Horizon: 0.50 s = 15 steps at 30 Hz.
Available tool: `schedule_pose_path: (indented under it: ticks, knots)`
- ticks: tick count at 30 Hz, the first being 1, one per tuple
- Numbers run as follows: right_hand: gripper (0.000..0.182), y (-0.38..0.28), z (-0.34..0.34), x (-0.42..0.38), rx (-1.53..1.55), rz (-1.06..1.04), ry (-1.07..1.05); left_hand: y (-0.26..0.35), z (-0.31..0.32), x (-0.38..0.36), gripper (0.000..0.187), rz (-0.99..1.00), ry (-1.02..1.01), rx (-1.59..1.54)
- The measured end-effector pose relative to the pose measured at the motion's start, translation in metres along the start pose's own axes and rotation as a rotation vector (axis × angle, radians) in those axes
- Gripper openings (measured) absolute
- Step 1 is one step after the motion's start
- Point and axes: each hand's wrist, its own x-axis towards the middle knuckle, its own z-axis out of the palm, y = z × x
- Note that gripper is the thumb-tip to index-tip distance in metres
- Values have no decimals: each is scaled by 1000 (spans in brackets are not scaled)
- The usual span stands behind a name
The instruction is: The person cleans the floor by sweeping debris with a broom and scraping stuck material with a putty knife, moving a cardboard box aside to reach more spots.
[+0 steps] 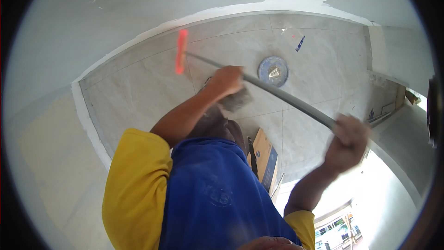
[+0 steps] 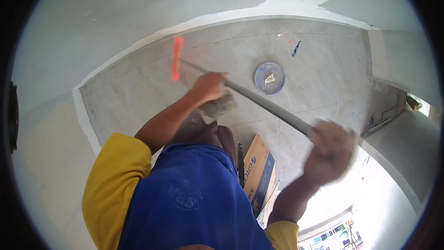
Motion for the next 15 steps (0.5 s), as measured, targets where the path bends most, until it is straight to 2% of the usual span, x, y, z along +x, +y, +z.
schedule_pose_path:
  ticks: [1, 2, 3, 4, 5, 8, 10, 11, 12, 14, 15]
  knots:
    - [16, 34, 24, -10, -97, 5, -102, -53, 21, 4, 35, -58, 24, -22]
    - [16, 67, 47, -20, -195, 0, -205, -69, 3, -12, 37, -216, -13, 42]
    - [16, 101, 71, -30, -290, -15, -307, -141, 49, -6, 35, -292, 124, 112]
    - [19, 118, 95, -40, 243, 575, -191, -170, 53, -10, 34, -409, 88, 63]
    - [20, 139, 112, -51, 274, 633, -272, -188, 55, -12, 32, -527, 54, 15]
    - [23, 168, 130, -48, 234, 526, -382, -222, 80, -2, 33, -628, 9, -37]
    - [20, 145, 114, -5, 187, 641, -405, -196, 101, 30, 36, -506, 79, -67]
    - [18, 138, 95, 22, 142, 527, -437, -167, 108, 56, 40, -458, 129, -115]
    - [17, 136, 74, 51, 194, 428, -385, -111, 95, 80, 41, -506, 170, -192]
    - [14, 108, 29, 116, 311, 269, -285, -22, 80, 130, 33, -309, 191, -347]
    - [15, 86, 10, 148, 254, 169, -350, 28, 69, 151, 28, -220, 228, -481]
